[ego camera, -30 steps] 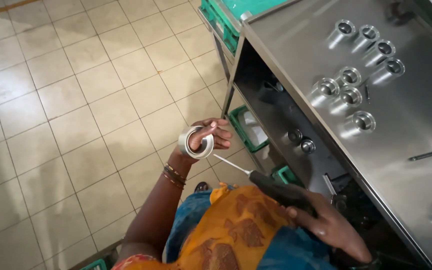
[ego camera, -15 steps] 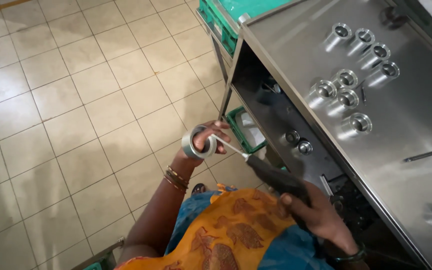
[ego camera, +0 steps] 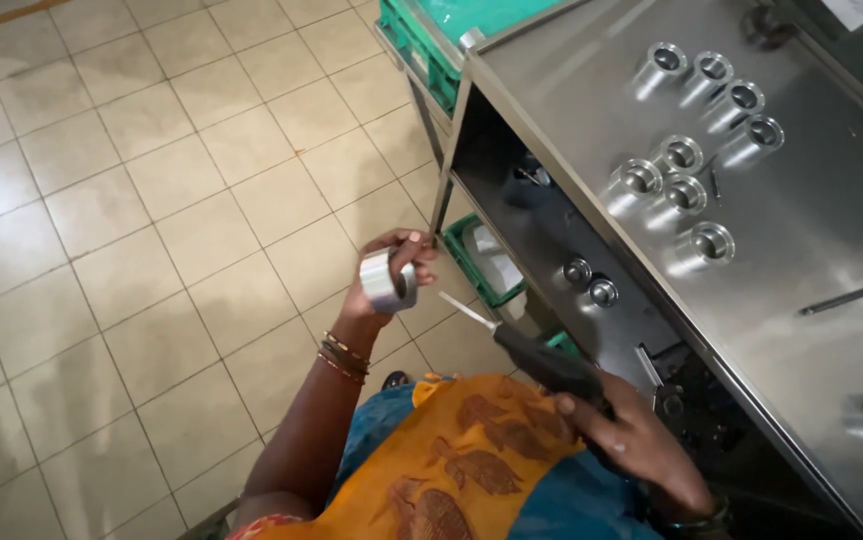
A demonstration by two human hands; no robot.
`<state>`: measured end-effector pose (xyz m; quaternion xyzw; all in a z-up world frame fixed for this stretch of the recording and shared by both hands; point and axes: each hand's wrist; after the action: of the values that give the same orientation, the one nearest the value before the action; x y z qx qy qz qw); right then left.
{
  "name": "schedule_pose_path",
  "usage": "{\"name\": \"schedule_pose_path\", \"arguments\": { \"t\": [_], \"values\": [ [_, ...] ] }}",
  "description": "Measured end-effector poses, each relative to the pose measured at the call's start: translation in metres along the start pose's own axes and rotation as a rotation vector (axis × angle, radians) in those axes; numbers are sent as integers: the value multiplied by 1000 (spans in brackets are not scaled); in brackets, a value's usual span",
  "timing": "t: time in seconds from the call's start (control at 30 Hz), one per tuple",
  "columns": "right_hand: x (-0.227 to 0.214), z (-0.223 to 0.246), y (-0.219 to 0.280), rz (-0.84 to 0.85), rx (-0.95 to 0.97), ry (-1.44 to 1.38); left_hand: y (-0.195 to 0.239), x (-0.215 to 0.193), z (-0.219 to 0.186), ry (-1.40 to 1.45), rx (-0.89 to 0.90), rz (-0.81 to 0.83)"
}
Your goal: Use a scribe tool to clean and deburr the internal grooves of cylindrical metal parts on a fabrication floor.
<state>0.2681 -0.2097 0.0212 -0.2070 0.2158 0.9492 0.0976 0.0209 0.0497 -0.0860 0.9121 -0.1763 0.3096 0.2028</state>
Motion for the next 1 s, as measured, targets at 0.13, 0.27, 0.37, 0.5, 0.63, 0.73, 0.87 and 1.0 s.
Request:
{"name": "schedule_pose_path", "arguments": {
  "t": [0.13,0.27,0.37,0.5,0.63,0.73,0.87,1.0],
  "values": [
    [-1,3,8,-42,-288,-3,-1,1,-11,-354,230,-225],
    [8,11,12,-80,-71,-96,-9,-7,-11,-656,600,11],
    [20,16,13,-78,-20,-179,-21,-6,-21,-427,303,25],
    [31,1,21,-61,38,-85,-36,13,-31,-574,168,-65],
    [34,-15,28,-173,64,-336,-74,33,-8,-498,50,110],
    [28,-31,44,-389,62,-112,-76,68,24,-437,-171,-29],
    [8,-68,55,-603,226,-302,-102,136,72,-1037,145,183],
    [-19,-79,81,-760,361,-409,-162,176,166,-1119,395,495]
  ]
}}
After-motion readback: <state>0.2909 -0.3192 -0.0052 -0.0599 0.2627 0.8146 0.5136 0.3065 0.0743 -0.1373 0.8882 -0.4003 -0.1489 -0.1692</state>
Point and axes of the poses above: each hand's wrist, its own y-axis away from the middle knuckle, its own x-axis out of the palm, z = x × y, and after that the axes turned 14 degrees about -z, right-handed
